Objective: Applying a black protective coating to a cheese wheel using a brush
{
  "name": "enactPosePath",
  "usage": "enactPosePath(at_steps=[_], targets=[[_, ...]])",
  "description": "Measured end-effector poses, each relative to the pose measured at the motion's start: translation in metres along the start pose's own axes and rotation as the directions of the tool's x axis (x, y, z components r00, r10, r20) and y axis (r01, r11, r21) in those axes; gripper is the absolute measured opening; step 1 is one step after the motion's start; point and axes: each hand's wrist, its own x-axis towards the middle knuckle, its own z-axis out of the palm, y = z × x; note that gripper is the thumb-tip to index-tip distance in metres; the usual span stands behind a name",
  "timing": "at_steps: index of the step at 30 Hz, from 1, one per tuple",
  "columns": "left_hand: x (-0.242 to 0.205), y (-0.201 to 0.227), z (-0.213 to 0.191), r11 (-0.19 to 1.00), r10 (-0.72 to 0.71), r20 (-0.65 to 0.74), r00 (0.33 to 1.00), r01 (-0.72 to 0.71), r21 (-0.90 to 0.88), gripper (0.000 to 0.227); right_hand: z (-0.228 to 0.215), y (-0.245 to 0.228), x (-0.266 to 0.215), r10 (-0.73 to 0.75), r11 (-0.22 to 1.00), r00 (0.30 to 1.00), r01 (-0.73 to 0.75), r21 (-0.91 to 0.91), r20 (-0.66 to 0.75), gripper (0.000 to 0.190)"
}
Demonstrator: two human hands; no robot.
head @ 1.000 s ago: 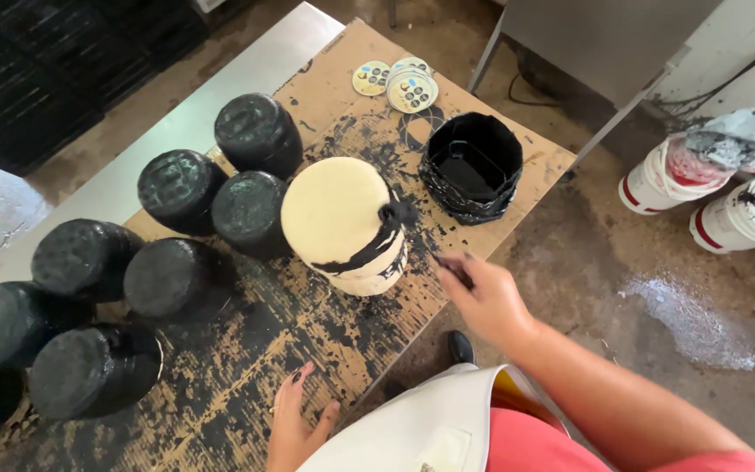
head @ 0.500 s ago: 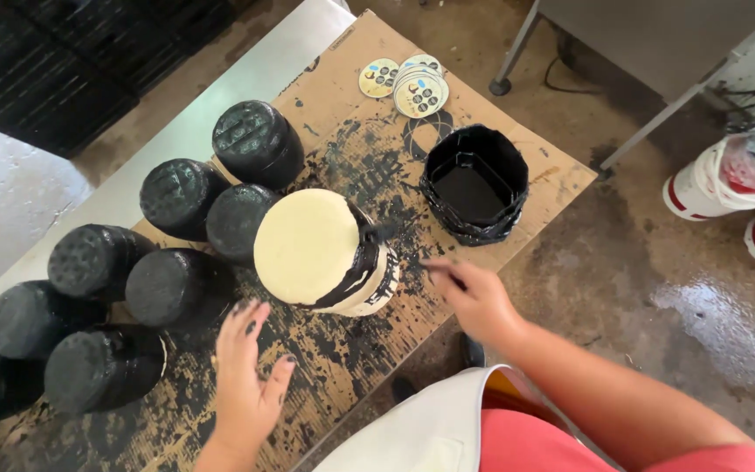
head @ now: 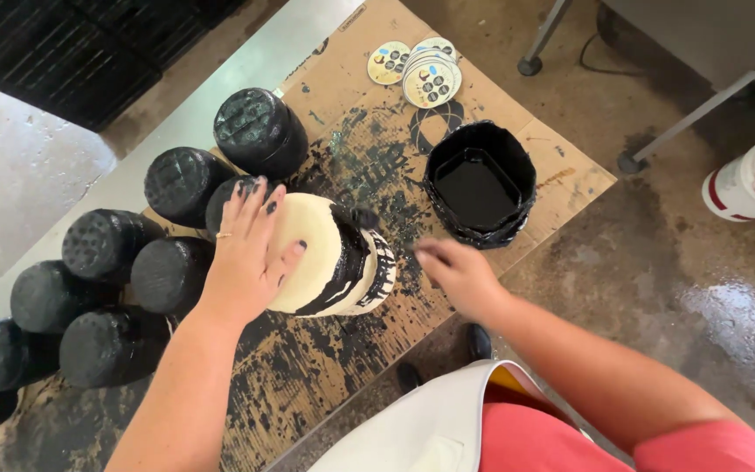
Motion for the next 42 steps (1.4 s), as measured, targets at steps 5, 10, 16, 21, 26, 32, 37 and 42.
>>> enactPosePath(at_steps=[5, 10, 16, 21, 26, 32, 37, 42], targets=[[0.002, -0.007, 0.018, 1.000, 0.002, -0.046, 0.999, -0.001, 0.021, 0.073, -0.002, 0.006, 0.000, 0.159, 0.985, 0.987, -0.157, -0.078, 0.019, 0.025], [-0.002, -0.009, 0.026, 0.999, -0.038, -0.004, 0.999, 0.038, -0.023, 0.069, 0.020, 0.044, 0.059, 0.026, 0.920, 0.995, -0.062, 0.386, 0.098, 0.017], [0.000, 0.001, 0.025, 0.987, -0.159, 0.092, 0.983, 0.162, -0.021, 0.074, 0.003, 0.047, 0.008, 0.273, 0.885, 0.960, -0.277, 0.375, 0.063, 0.027], [0.003, 0.014, 0.023, 0.967, -0.249, 0.120, 0.961, 0.254, -0.025, 0.073, 0.003, 0.069, 0.016, 0.281, 0.849, 0.951, -0.308, 0.430, 0.128, 0.025], [0.003, 0.033, 0.031, 0.877, -0.479, 0.128, 0.868, 0.479, 0.031, 0.076, 0.021, 0.047, 0.051, 0.280, 0.803, 0.947, -0.320, 0.504, 0.154, 0.024], [0.004, 0.039, 0.032, 0.785, -0.620, 0.103, 0.778, 0.614, 0.087, 0.077, 0.001, 0.046, 0.005, 0.343, 0.848, 0.929, -0.369, 0.381, 0.139, 0.029], [0.006, 0.044, 0.030, 0.787, -0.617, 0.096, 0.781, 0.613, 0.077, 0.076, 0.021, 0.058, 0.048, 0.250, 0.903, 0.963, -0.269, 0.335, 0.098, 0.022], [0.007, 0.050, 0.026, 0.779, -0.627, 0.097, 0.773, 0.624, 0.065, 0.076, 0.015, 0.040, 0.054, 0.143, 0.935, 0.981, -0.178, 0.306, 0.132, 0.021]])
